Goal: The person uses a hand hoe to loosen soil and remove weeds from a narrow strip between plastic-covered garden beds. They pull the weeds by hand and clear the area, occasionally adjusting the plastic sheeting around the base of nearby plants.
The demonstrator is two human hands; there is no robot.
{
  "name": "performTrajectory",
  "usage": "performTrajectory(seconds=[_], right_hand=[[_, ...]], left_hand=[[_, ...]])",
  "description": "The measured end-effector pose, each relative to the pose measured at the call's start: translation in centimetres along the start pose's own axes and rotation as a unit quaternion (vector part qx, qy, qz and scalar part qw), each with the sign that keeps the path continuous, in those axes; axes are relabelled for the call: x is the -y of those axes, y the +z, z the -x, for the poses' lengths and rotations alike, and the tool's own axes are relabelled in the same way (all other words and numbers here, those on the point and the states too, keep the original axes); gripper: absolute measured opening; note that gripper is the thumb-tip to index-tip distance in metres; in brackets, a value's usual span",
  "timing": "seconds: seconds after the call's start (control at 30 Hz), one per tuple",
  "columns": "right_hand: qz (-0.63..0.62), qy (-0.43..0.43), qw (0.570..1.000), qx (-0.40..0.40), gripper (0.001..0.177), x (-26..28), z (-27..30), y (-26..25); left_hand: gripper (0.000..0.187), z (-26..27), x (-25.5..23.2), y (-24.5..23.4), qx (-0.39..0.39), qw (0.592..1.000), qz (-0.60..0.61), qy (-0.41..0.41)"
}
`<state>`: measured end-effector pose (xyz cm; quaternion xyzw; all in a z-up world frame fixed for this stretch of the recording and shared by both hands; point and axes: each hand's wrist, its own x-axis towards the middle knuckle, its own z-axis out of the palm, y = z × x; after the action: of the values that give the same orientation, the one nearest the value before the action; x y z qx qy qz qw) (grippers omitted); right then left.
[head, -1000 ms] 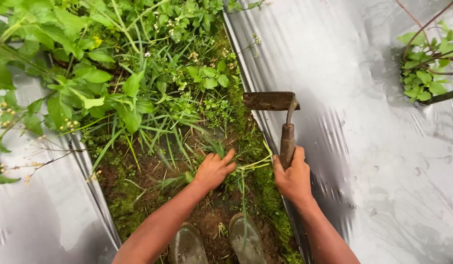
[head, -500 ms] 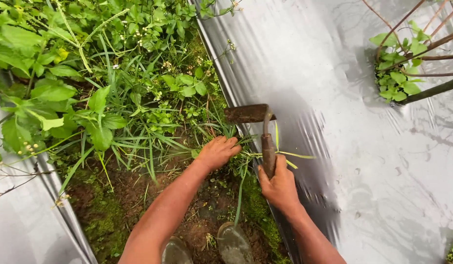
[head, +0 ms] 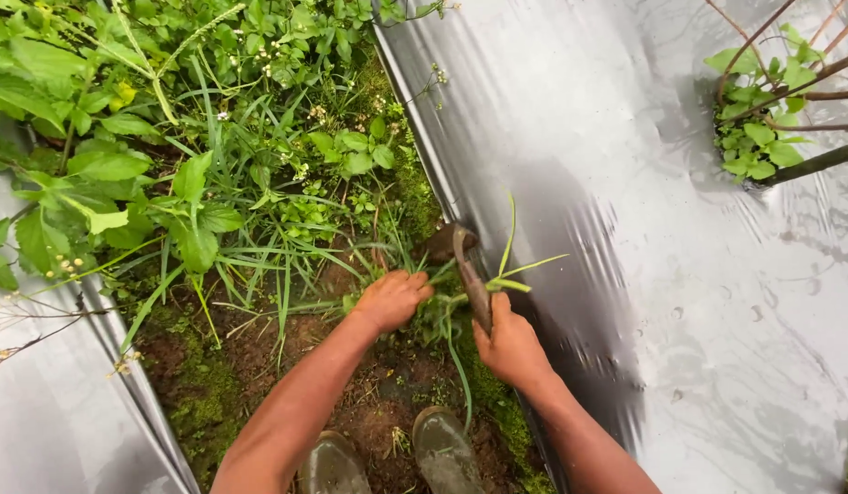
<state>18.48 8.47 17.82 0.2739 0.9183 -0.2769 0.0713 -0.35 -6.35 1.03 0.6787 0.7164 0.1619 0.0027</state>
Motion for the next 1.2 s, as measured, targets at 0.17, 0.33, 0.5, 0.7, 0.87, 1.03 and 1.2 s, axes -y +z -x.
performTrajectory(seconds=[0.17, 0.33, 0.5, 0.7, 0.87, 1.03, 1.2], right_hand=[[-0.023, 0.008, 1.000, -0.018, 0.038, 0.3, 1.3, 1.7], [-0.111, 0.035, 0.993, -0.027, 0.032, 2.0, 2.2, -0.3], [-0.142, 0.052, 0.988, -0.024, 0.035, 1.5, 3.5, 0.9], [-0.181, 0.064, 0.980, -0.044, 0.034, 0.6, 2.9, 0.4], [-0.238, 0.110, 0.965, -0.033, 0.035, 2.4, 2.7, 1.4], [-0.032, -0.088, 0.990, 0.102, 0.055, 0.0, 2.0, 6.3], [0.260, -0.228, 0.924, -0.163, 0.042, -2.0, -3.3, 3.9]], left_hand=[[0.014, 7.3, -3.2, 1.9, 0.092, 0.995, -0.017, 0.037], [0.036, 7.4, -6.0, 1.5, 0.165, 0.986, 0.028, 0.021], [0.056, 4.2, -7.5, -0.6, 0.220, 0.975, 0.001, -0.022], [0.006, 6.1, -6.5, 2.8, 0.127, 0.990, -0.017, -0.057], [0.012, 11.0, -4.4, 6.4, 0.276, 0.936, 0.016, -0.218], [0.015, 11.8, -4.6, 4.0, 0.508, 0.797, 0.045, -0.323], [0.015, 13.7, -5.4, 7.3, 0.534, 0.783, 0.061, -0.314]])
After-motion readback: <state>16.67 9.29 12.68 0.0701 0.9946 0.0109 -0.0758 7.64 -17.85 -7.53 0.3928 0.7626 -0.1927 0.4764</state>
